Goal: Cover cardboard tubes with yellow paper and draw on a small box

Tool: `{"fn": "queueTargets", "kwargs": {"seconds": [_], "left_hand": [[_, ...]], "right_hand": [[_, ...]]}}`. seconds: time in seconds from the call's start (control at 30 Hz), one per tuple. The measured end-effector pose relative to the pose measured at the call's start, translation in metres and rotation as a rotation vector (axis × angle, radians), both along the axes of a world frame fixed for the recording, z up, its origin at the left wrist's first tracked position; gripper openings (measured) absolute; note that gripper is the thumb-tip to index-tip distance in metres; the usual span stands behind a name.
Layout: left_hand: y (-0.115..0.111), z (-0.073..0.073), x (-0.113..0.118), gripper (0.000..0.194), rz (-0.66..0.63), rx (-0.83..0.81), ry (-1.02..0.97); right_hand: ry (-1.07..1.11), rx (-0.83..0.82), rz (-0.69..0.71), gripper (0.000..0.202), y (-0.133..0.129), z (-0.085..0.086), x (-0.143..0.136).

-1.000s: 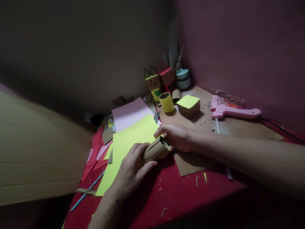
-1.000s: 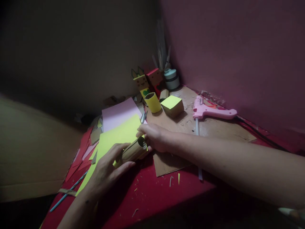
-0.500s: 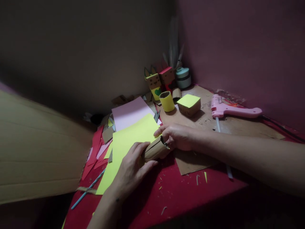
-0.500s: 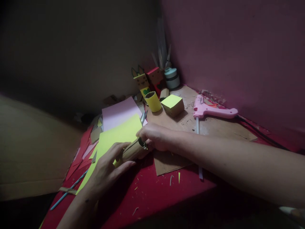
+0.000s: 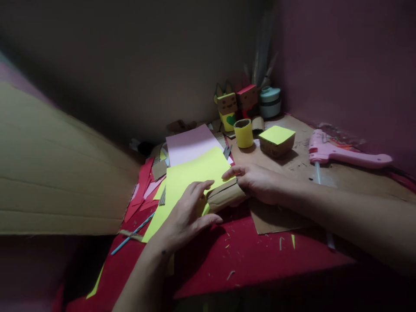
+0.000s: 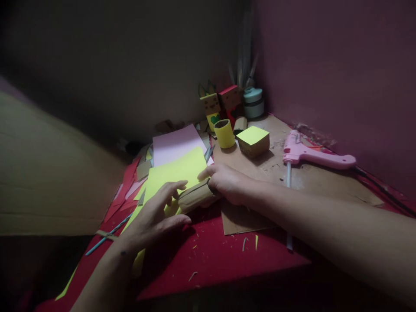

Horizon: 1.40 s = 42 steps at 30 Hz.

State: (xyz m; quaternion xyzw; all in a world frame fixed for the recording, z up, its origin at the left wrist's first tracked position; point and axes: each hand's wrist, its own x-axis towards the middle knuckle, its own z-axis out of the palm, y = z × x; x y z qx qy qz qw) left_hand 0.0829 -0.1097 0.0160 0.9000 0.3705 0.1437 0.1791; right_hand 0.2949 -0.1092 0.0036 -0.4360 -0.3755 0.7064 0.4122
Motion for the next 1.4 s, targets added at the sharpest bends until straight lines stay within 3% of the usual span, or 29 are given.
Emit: {"fn": "queueTargets", "kwargs": {"seconds": [0.13, 0.3, 0.43, 0.53, 0.6, 0.7, 0.83, 0.93, 1.07, 1.27, 1.4], "left_hand": [[-0.003, 0.003, -0.005, 0.069, -0.028, 0.065, -0.032], [-0.016, -0.001, 0.012, 0.050, -0.056, 0.315, -0.147], [-0.022, -0.005, 0.018, 0.042, 0.097, 0.487, -0.187], [-0.022, 0.000, 0.013, 0.028, 0.222, 0.447, -0.248], [-0.022, 0.004, 0.008, 0.020, 0.219, 0.361, -0.231], [-0.025, 0.006, 0.006, 0.019, 0.178, 0.221, -0.169], [-0.031, -0.003, 0.007, 0.026, 0.258, 0.141, -0.151], [-0.029, -0.012, 0.008, 0.026, 0.265, 0.156, -0.154], [-0.021, -0.021, 0.011, 0.005, 0.230, 0.246, -0.046], [-0.017, -0.028, 0.016, 0.021, 0.178, 0.483, -0.011], [-0.015, -0.027, 0.016, 0.026, 0.171, 0.493, -0.031]], "right_hand": [[0.020, -0.038, 0.000, 0.039, 0.000, 0.000, 0.000], [-0.011, -0.047, -0.018, 0.040, 0.001, 0.000, -0.001], [0.005, -0.031, -0.056, 0.037, 0.001, -0.002, -0.001], [0.025, -0.066, -0.063, 0.036, 0.000, -0.001, -0.001], [0.040, -0.096, -0.064, 0.035, 0.000, 0.001, -0.001], [0.070, -0.104, -0.063, 0.033, 0.001, 0.003, -0.001], [0.106, -0.125, -0.037, 0.027, 0.002, 0.002, -0.001], [0.108, -0.131, -0.042, 0.024, 0.003, 0.001, 0.000], [0.106, -0.136, -0.050, 0.027, 0.003, 0.002, 0.000], [0.122, -0.131, -0.036, 0.027, 0.002, 0.002, -0.001], [0.155, -0.092, -0.020, 0.030, 0.002, -0.002, -0.001]]}}
